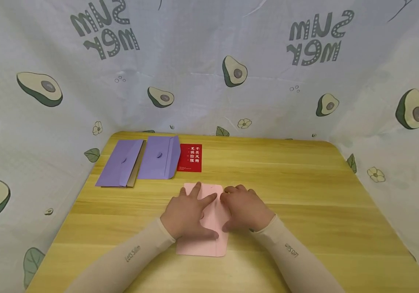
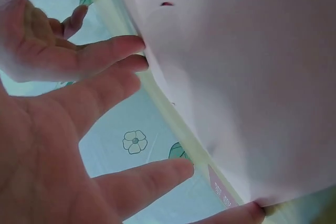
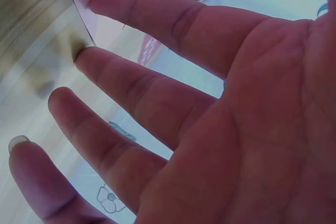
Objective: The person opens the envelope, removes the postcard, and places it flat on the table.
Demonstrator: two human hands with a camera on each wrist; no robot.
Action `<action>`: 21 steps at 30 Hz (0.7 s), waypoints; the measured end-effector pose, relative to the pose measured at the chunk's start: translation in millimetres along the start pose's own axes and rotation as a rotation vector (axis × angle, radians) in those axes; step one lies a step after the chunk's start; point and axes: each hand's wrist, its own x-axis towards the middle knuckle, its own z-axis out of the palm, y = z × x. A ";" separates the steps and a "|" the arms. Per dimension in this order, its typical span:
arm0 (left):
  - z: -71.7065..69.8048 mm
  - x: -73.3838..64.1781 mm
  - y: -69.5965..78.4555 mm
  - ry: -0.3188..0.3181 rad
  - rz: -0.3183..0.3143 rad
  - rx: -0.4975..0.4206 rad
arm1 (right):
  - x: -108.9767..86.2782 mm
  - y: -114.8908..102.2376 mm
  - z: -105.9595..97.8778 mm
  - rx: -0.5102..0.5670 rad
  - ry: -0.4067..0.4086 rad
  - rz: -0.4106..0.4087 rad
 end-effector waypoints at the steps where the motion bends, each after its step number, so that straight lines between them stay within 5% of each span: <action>1: 0.0 0.1 0.7 -0.010 -0.002 0.005 | 0.0 -0.1 -0.4 0.001 -0.002 -0.001; 9: 0.8 -0.1 5.2 -0.069 -0.018 0.037 | -0.4 -0.1 0.0 0.005 -0.003 -0.002; 21: -0.7 -0.7 1.6 -0.051 -0.021 0.019 | 1.8 0.4 2.8 0.004 0.000 -0.005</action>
